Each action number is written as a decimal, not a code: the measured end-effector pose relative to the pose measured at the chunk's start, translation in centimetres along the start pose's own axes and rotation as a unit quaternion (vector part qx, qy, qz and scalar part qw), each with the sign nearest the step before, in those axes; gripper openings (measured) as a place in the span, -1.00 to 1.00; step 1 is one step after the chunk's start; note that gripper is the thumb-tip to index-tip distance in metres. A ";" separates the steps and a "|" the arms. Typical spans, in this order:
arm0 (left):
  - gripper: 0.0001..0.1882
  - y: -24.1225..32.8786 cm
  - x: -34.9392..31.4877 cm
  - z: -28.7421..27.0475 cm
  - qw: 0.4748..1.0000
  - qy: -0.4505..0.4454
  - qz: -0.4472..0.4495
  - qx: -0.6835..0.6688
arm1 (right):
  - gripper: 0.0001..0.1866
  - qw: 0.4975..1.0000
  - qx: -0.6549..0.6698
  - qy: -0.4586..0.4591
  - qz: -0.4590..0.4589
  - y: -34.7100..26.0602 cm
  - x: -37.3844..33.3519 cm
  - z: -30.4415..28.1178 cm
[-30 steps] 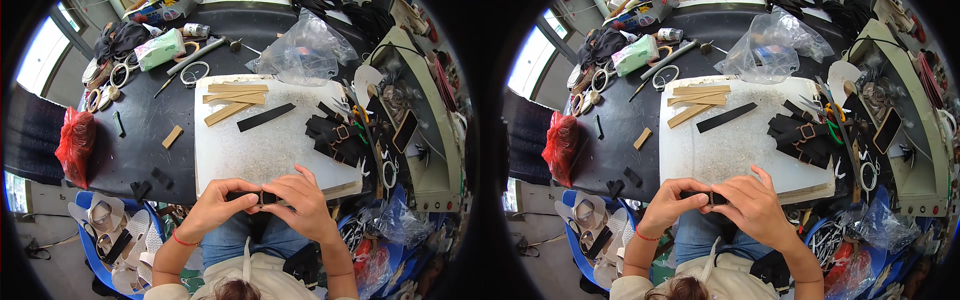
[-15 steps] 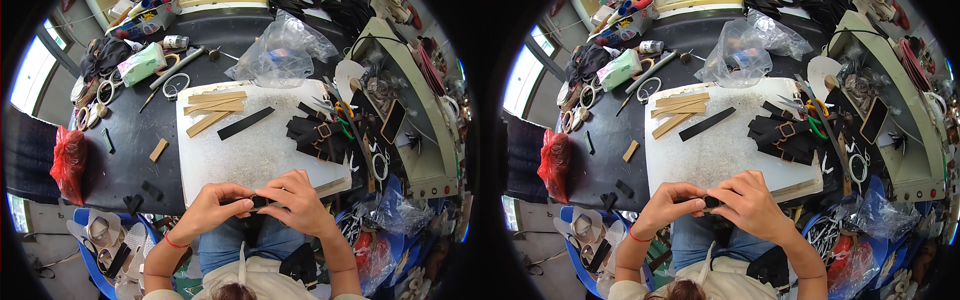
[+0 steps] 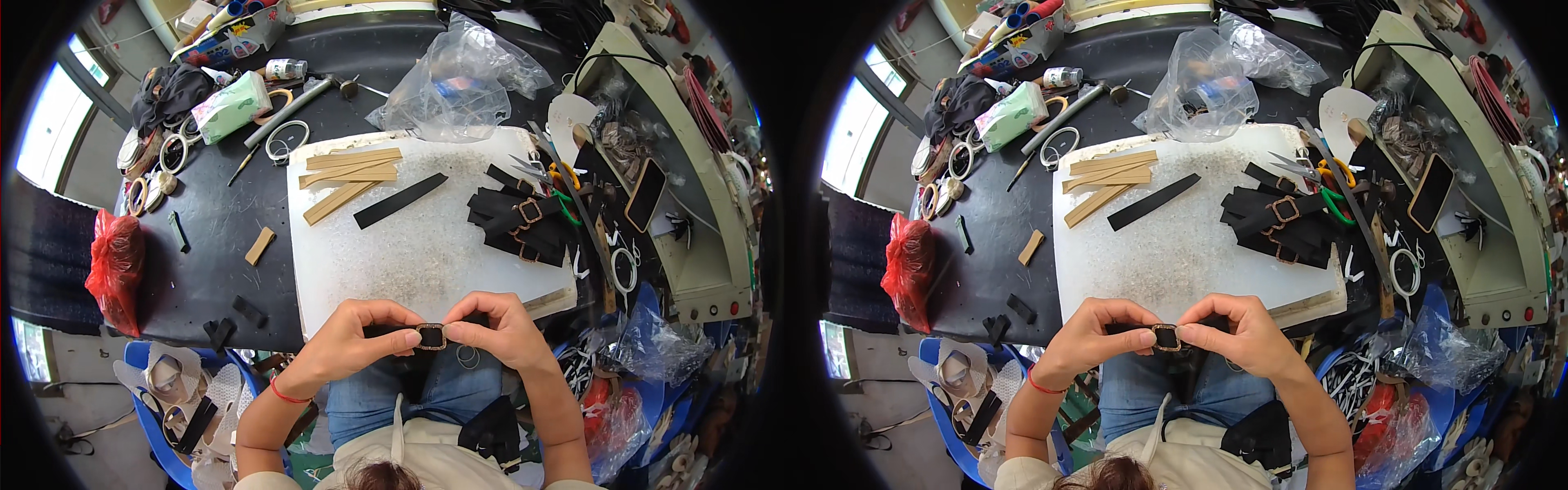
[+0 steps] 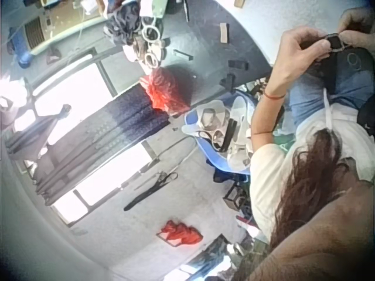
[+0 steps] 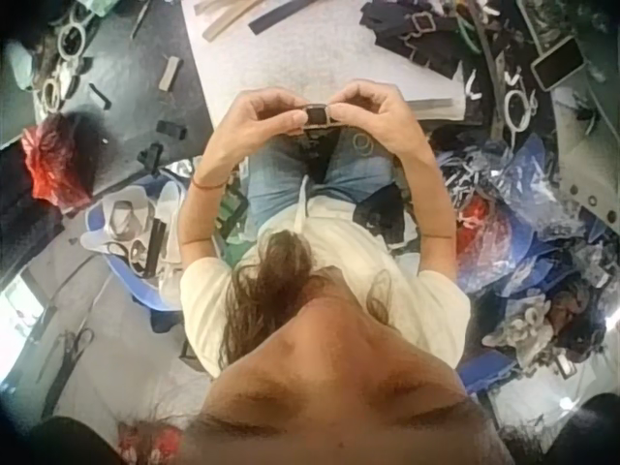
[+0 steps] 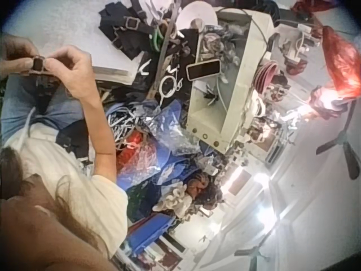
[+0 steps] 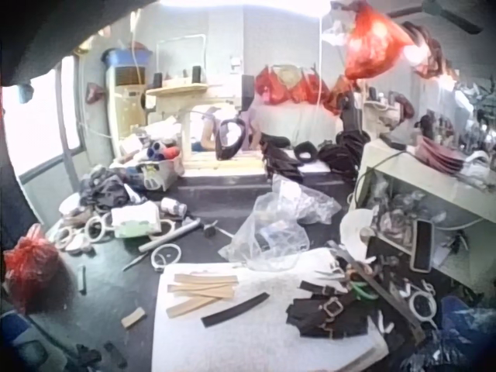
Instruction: The person assembles black fabric straps by inserting them through metal buckles. They repeatedly pick up a strap and a buckle, thread the strap through the buckle, and place the finished unit on a white foam board. The person also uses a white marker to draw lines on the straps.
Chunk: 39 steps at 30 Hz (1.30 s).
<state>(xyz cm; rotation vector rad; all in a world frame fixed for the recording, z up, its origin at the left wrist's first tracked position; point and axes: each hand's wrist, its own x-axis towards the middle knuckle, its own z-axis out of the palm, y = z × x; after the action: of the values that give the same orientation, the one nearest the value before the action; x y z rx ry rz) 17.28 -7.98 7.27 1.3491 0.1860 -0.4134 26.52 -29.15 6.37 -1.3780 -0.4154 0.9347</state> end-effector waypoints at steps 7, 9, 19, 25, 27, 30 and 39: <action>-0.74 0.2 0.5 0.1 1.000 0.008 -0.021 0.017 | -0.88 0.982 -0.169 0.078 -0.027 -0.5 -0.4 0.7; -0.75 -0.1 1.0 0.1 1.000 0.004 -0.010 0.021 | -0.86 0.981 -0.166 0.102 -0.002 -0.3 -0.3 0.3; -0.86 2.2 8.0 -5.2 0.776 0.293 0.224 0.511 | -0.80 0.754 -0.573 0.283 -0.151 -7.0 1.1 -11.5; -0.88 4.0 5.2 -2.4 0.719 0.279 0.294 0.565 | -0.41 0.661 -0.630 0.159 -0.376 -5.3 5.4 -1.2; -0.88 7.7 4.5 -0.8 0.714 0.266 0.340 0.552 | -0.70 0.700 -0.594 0.151 -0.367 -3.5 7.1 0.2; -0.87 14.0 7.0 0.1 0.704 0.251 0.419 0.516 | -0.82 0.871 -0.345 0.195 -0.291 -2.8 6.5 2.0; -0.82 8.7 30.6 -10.5 0.532 0.231 0.188 0.792 | -0.80 0.940 -0.244 0.062 -0.231 0.0 1.3 3.9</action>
<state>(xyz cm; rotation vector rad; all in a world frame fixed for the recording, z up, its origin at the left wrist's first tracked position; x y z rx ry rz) 49.78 -1.92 1.70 3.2583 -0.1523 0.3847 24.40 -25.63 6.75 -1.6737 -0.8741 0.3606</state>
